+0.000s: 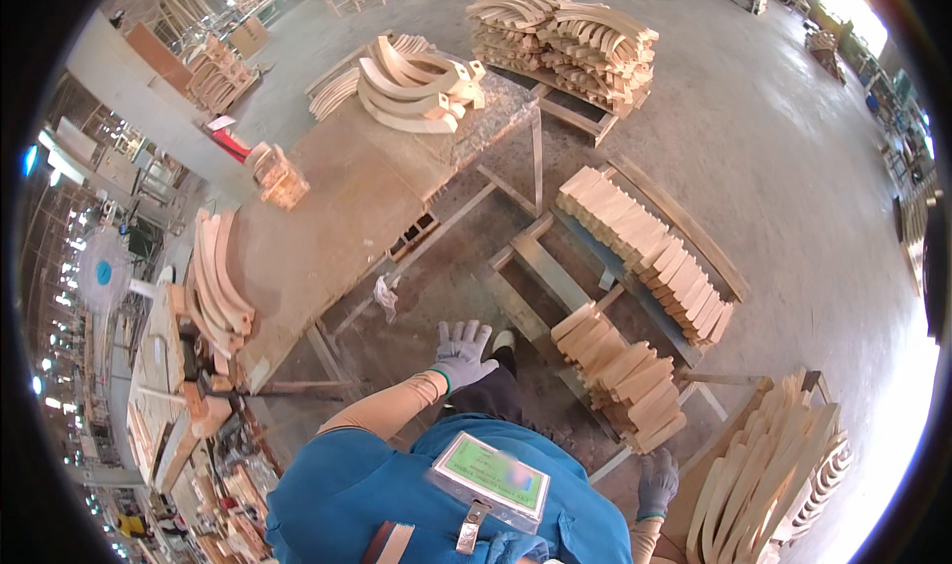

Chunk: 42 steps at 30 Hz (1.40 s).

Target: The person repeatedly picks up curved wooden chair parts from a pile and stacks them on a wooden pallet. They handle the parts one at a time, placing them in a neat stack. The person wears gloves and uses a thin wooden stick to assist in handling the parts.

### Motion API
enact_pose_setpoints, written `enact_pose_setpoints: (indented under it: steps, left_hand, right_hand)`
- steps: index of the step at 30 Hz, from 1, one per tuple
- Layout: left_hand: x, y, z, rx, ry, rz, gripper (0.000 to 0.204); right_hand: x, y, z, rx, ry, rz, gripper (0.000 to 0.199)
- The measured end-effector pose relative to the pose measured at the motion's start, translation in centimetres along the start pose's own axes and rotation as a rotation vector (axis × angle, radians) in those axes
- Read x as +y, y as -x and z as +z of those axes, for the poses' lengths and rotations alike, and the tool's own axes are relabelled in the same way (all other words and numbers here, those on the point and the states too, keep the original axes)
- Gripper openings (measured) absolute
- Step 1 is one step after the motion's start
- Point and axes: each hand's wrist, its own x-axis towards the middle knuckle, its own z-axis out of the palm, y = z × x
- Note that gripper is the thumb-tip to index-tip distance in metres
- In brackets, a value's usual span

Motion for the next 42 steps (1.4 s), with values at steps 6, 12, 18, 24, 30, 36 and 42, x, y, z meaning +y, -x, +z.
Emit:
enact_pose_setpoints:
  steps: [6,12,18,24,30,36,42]
  left_hand:
    - [-8.8,-10.9,-5.6,0.180,-0.038,0.087,0.075]
    - [-15.1,-18.9,-9.9,0.337,-0.032,0.148,0.075]
    - [-20.4,-24.7,-8.3,0.327,-0.145,-0.006,0.083]
    - [-22.6,-24.8,-7.0,0.379,-0.168,0.067,0.089]
    - [-20.9,-25.0,-8.8,0.352,-0.055,0.009,0.085]
    - [-11.3,-28.8,-12.9,0.416,0.211,0.101,0.083]
    - [2.9,-43.4,-18.9,0.368,0.263,0.324,0.082]
  right_hand:
    - [-9.7,-6.0,1.2,0.095,0.041,0.068,0.045]
    - [-17.0,-8.3,1.3,0.036,0.043,0.147,0.047]
    - [-18.8,-8.4,-0.8,-0.274,0.303,0.356,0.051]
    - [-18.9,-10.9,-1.4,-0.266,0.291,0.374,0.047]
    - [-18.7,-16.5,-1.9,-0.238,0.263,0.333,0.049]
    - [-16.3,-25.9,-3.6,-0.241,0.224,0.374,0.053]
    - [-10.2,-40.2,-9.3,-0.332,0.326,0.453,0.053]
